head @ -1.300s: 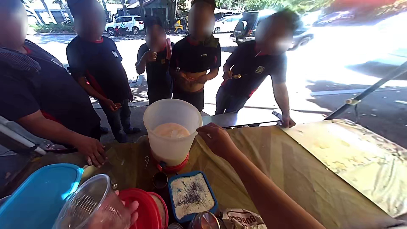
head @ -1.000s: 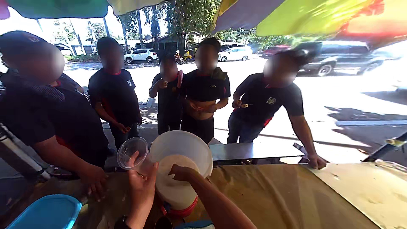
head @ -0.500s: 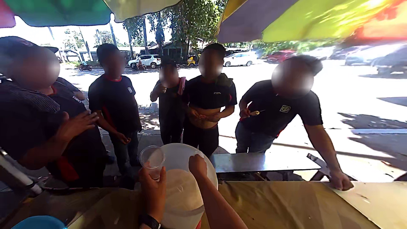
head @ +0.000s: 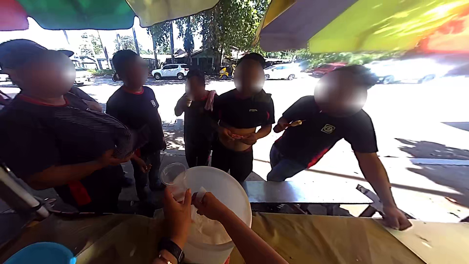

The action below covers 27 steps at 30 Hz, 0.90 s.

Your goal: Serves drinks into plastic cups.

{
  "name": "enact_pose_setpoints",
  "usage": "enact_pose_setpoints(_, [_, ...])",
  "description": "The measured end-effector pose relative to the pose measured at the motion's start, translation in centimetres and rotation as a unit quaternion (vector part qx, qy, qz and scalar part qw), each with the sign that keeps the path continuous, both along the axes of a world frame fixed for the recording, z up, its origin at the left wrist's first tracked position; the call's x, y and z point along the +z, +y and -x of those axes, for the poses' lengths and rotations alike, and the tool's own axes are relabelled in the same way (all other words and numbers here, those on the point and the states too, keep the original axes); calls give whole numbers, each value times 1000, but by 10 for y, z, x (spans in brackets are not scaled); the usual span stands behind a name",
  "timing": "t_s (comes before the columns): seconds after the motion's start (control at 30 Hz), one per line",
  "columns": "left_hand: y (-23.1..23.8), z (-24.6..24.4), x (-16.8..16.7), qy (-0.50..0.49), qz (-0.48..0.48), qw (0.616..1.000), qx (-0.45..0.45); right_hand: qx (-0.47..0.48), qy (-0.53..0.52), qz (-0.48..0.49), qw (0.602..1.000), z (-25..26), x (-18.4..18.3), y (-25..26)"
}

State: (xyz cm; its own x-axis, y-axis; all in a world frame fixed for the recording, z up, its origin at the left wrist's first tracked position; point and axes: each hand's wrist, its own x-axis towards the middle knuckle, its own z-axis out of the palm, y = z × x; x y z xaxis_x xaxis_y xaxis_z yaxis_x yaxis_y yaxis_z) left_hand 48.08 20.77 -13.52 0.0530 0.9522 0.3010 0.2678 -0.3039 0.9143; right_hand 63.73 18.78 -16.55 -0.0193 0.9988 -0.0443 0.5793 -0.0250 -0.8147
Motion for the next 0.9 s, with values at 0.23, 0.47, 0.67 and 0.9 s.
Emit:
enact_pose_setpoints(0.23, [6, -4, 3, 14, -3, 1000, 6, -29, -139, -41, 989, 1, -4, 6])
enact_pose_setpoints(0.47, [2, 1, 4, 13, 18, 1000, -10, -214, -232, 110, 943, 12, 27, 0])
enact_pose_setpoints(0.67, [1, 3, 2, 6, -4, 1000, 12, -350, -101, 73, 928, -16, 25, 1])
enact_pose_setpoints(0.9, [3, 1, 1, -9, -10, 999, 32, -457, 145, 51, 876, -39, 6, 9])
